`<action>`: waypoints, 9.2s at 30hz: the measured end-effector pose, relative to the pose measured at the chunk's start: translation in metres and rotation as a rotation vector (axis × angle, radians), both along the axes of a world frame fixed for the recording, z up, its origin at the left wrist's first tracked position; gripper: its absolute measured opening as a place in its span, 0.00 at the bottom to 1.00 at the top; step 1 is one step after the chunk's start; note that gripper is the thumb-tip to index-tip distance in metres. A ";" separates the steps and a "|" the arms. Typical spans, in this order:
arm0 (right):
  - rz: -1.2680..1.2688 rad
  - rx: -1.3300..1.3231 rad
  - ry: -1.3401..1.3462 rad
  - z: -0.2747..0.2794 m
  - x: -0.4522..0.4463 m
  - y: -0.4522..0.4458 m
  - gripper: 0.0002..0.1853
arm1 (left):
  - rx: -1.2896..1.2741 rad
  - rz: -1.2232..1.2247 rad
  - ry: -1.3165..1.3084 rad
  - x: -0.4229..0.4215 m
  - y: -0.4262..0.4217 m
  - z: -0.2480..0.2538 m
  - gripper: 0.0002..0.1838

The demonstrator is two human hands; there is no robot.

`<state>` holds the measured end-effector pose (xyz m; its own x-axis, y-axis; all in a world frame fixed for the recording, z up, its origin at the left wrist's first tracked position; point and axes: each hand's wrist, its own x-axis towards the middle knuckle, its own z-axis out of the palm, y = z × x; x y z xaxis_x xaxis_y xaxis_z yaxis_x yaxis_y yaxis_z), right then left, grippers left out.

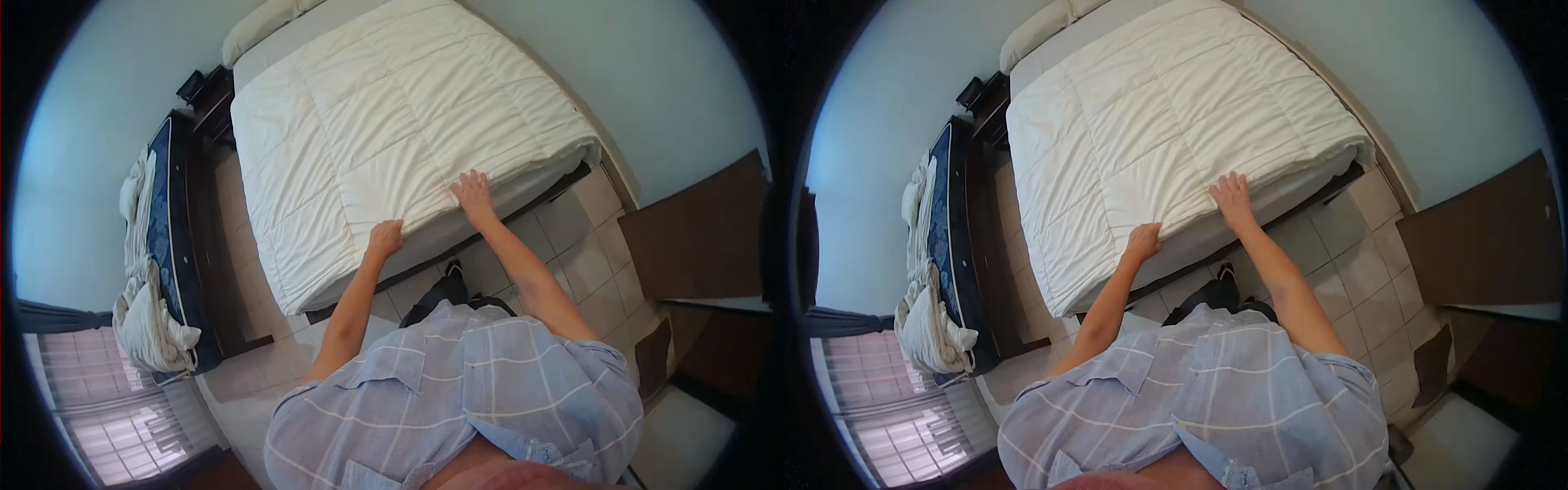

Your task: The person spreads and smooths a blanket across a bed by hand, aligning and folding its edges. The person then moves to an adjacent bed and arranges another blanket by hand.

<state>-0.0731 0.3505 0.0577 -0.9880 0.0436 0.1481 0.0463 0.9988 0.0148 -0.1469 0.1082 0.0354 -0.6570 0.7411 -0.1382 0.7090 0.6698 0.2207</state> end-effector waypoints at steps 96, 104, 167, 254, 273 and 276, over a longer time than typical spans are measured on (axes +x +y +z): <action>-1.174 -2.197 -0.452 -0.239 -0.003 0.469 0.23 | 0.244 -0.390 -0.559 0.016 0.472 0.051 0.38; -1.204 -2.079 -0.578 -0.257 0.018 0.481 0.23 | 0.182 -0.254 -0.443 0.025 0.484 -0.010 0.29; -1.352 -2.047 -0.396 -0.259 0.021 0.149 0.19 | 0.297 1.214 -0.478 0.088 -0.004 -0.258 0.34; 0.199 -0.198 -0.030 -0.008 -0.127 -0.617 0.27 | 0.331 -0.519 1.204 0.031 -0.813 0.509 0.23; -0.347 -0.248 0.072 -0.016 -0.229 -0.663 0.37 | 0.511 -1.036 0.979 -0.212 -0.835 0.504 0.23; -0.440 -0.241 0.050 -0.015 -0.259 -0.677 0.39 | 0.565 -1.156 0.948 -0.267 -0.826 0.505 0.24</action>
